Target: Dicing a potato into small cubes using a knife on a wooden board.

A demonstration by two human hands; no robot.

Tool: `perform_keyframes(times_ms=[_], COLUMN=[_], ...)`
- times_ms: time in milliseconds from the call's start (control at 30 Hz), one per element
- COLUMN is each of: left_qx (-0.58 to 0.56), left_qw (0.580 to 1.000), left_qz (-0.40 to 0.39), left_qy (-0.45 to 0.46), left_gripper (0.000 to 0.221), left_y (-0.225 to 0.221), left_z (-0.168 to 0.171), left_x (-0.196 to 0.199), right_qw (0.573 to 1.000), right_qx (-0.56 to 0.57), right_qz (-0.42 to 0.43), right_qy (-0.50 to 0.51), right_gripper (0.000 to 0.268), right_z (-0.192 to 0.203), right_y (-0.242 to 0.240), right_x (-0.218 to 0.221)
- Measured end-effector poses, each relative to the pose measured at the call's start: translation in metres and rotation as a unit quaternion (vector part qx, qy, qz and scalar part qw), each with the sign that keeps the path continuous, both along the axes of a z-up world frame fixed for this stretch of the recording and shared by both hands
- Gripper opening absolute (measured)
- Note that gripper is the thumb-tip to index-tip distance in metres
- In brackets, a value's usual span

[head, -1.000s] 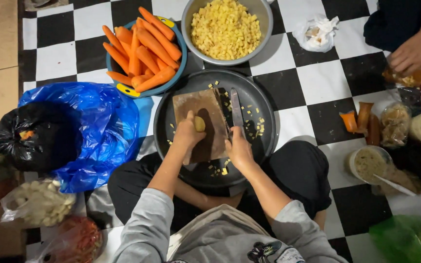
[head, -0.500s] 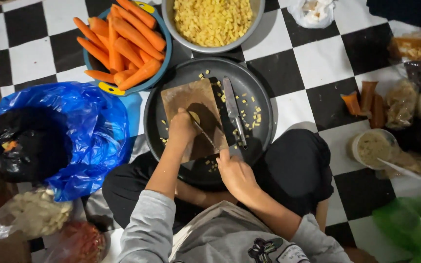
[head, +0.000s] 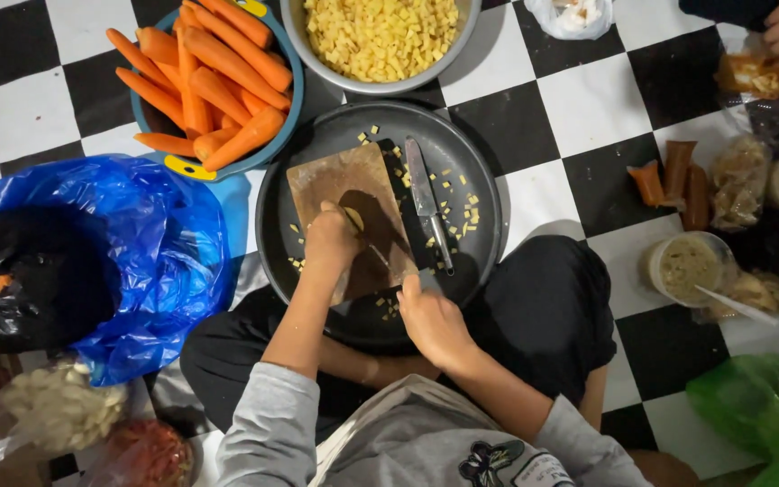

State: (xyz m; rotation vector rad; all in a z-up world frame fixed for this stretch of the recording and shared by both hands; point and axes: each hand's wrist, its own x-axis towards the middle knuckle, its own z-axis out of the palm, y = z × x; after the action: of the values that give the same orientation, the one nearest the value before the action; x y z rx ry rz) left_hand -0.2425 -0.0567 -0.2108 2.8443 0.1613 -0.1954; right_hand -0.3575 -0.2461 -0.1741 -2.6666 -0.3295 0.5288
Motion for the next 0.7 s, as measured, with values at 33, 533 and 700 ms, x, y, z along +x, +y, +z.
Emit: perform_keyframes(times_ms=[33,533,700], left_qx=[-0.008,-0.074,-0.09], left_qw=[1.0,0.992,0.993], left_qz=[-0.008,0.014,0.019], left_qy=[0.01,0.097,0.067], left_gripper=[0.043,0.068,0.061], left_y=[0.003,0.007,0.001], left_z=[-0.001,0.023,0.029], left_x=[0.0,0.004,0.0], right_qw=[1.0,0.973,0.991], right_qx=[0.006,0.079,0.041], right_qz=[-0.008,-0.06,-0.026], right_qy=[0.025,0.21,0.126], right_gripper=[0.031,0.054,0.035], right_z=[0.0,-0.018,0.009], right_y=[0.002,0.001,-0.003], right_x=[0.004,0.034,0.006])
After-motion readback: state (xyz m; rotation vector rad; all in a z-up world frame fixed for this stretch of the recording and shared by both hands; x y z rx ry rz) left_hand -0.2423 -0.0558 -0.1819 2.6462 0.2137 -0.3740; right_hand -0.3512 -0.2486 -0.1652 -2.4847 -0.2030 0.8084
